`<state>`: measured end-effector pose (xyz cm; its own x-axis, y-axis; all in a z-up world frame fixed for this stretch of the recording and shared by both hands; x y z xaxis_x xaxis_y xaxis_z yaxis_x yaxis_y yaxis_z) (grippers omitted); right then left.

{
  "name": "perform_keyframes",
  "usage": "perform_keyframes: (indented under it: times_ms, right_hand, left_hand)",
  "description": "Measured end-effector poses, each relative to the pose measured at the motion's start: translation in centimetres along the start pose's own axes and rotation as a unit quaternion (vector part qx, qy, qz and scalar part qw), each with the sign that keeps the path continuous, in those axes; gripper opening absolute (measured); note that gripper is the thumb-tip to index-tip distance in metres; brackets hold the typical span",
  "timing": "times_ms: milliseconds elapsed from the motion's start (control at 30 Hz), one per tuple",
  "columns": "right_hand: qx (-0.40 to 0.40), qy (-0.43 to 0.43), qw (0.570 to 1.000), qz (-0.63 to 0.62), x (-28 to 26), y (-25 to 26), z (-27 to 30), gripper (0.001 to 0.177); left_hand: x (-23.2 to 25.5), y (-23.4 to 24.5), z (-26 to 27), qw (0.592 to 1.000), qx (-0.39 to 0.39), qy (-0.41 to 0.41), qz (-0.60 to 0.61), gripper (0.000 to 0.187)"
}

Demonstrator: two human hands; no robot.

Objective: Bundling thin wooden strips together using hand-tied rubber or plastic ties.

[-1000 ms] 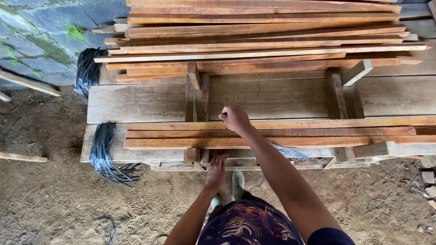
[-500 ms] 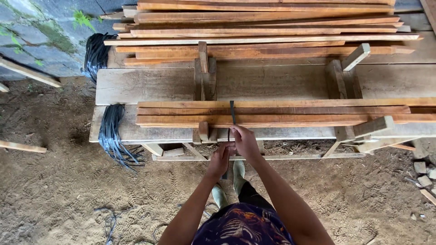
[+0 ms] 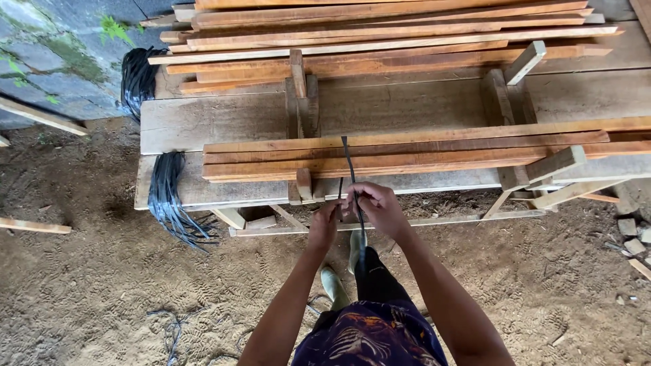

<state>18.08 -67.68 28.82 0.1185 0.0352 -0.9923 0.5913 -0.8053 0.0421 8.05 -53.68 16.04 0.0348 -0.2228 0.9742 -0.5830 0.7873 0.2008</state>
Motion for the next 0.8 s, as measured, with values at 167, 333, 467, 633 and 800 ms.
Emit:
perform_keyframes:
  times_ms: [167,333,467,633,800]
  right_hand:
    - [-0.027,0.015,0.999,0.023,-3.2,0.7,-2.5,0.048]
    - [-0.023,-0.005,0.999,0.030,-0.3,1.6,-6.2,0.033]
    - [-0.017,0.013,0.991,0.131,0.8,2.4,-9.0,0.028]
    - [-0.011,0.011,0.984,0.179,2.6,3.4,-13.4,0.014]
    - [-0.053,0.066,0.974,0.211,-0.1,3.0,-17.6,0.022]
  left_hand:
    - [4.5,0.3,0.3,1.000,-0.004,-0.029,-0.011,0.029]
    - [7.4,1.3,-1.8,0.992,-0.011,-0.090,-0.091,0.034]
    - [8.5,0.6,-6.3,0.982,0.008,-0.116,-0.151,0.034]
    - [12.4,0.0,-13.3,0.960,0.071,-0.150,-0.224,0.029]
    - [13.1,-1.0,-20.2,0.982,0.091,-0.157,-0.059,0.043]
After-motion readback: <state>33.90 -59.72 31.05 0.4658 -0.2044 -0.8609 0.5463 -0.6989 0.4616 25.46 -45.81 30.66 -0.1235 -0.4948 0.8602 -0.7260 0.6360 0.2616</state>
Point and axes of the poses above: each hand's wrist, its own z-axis away from the middle knuckle, its own y-axis out of the back of the hand, x = y × z, the point moved 2 cm from there along -z, towards the middle knuckle, and after that the axes turned 9 degrees about x, right-handed, at the moved point
